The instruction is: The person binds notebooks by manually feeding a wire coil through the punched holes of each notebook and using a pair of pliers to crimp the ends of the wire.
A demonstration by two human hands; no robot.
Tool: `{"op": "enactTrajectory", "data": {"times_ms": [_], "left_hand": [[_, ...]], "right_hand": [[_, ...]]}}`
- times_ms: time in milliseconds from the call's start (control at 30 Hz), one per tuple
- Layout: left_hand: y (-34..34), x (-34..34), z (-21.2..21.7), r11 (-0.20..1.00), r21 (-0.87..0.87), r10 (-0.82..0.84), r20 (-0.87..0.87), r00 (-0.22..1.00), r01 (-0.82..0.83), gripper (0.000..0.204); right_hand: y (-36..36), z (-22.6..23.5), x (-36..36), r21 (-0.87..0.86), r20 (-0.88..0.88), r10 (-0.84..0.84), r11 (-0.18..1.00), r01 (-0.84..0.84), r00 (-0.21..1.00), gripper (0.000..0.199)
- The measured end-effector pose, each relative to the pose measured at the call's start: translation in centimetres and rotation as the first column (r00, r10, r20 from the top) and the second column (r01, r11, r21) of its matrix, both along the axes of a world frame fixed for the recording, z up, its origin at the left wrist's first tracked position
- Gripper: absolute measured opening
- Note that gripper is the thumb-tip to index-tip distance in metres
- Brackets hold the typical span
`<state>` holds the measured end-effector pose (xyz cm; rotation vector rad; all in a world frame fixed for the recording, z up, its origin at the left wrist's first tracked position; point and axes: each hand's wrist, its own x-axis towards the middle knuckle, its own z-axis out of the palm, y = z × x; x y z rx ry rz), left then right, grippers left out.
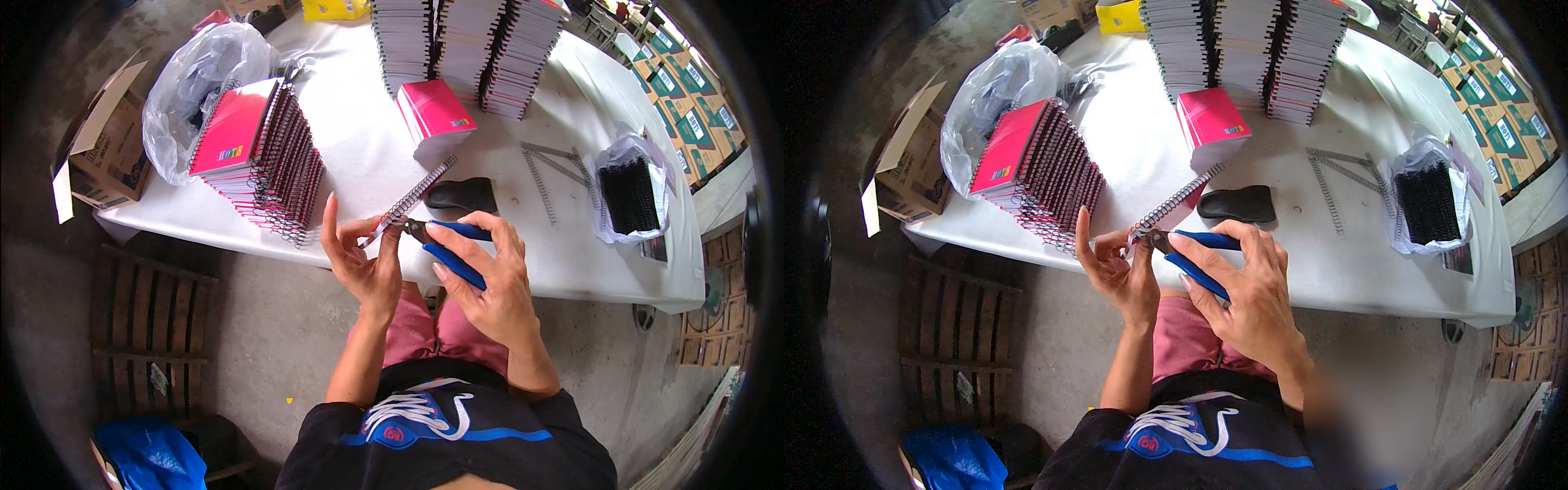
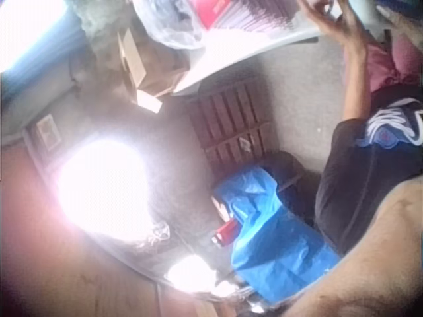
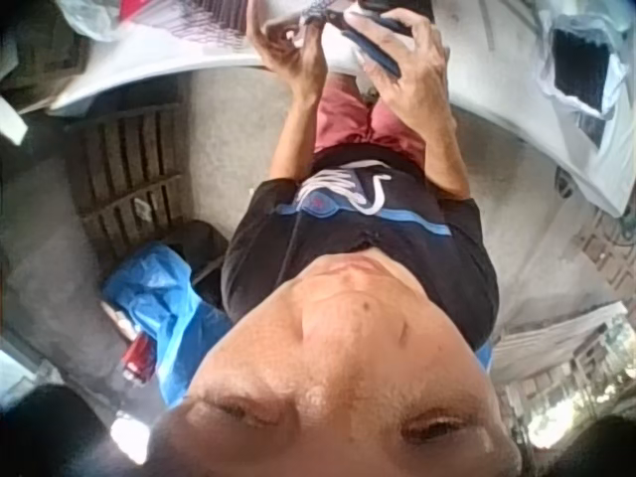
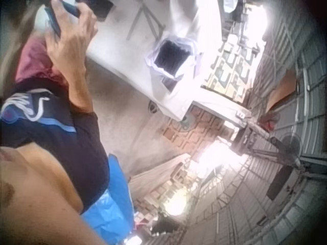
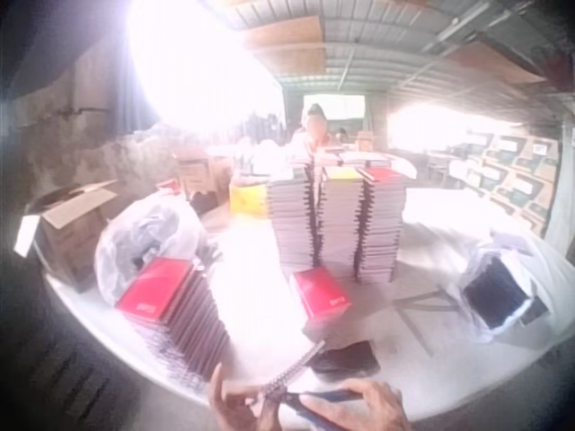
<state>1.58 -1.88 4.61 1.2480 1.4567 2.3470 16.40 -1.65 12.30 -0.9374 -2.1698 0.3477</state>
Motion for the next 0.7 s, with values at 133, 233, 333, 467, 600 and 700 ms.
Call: {"op": "enactTrajectory", "data": {"times_ms": [133, 233, 333, 467, 600, 700], "left_hand": [[-0.1, 0.1, 0.4, 1.000, 0.024, 0.016, -0.033, 0.999, -0.015, 0.073], [-0.2, 0.0, 0.1, 0.997, 0.019, 0.076, -0.165, 0.983, -0.074, 0.071], [0.0, 0.0, -0.4, 0.986, 0.104, 0.154, -0.284, 0.946, -0.129, 0.071], [-0.1, 0.1, -0.6, 0.984, 0.121, 0.161, -0.260, 0.952, -0.133, 0.070], [0.4, 0.0, -0.1, 0.992, 0.071, 0.105, 0.035, 0.994, -0.108, 0.068], [0.0, -0.6, 1.7, 0.996, 0.051, 0.062, 0.159, 0.985, -0.071, 0.058]], "right_hand": [[0.1, -0.7, -0.2, -0.044, 0.010, 0.048, 0.998, -0.048, 0.999, 0.037], [0.2, -1.2, -0.1, -0.258, -0.124, 0.145, 0.950, -0.173, 0.982, 0.036], [0.3, -2.2, 0.6, -0.685, -0.575, 0.146, 0.454, -0.571, 0.805, 0.041], [0.2, -3.6, 0.9, -0.621, -0.773, -0.107, -0.070, -0.781, 0.625, 0.046], [0.5, -4.5, 1.6, -0.555, -0.259, 0.161, 0.782, -0.283, 0.952, 0.045], [1.4, -5.6, 4.4, -0.343, 0.233, -0.143, 0.913, 0.219, 0.962, 0.045]]}}
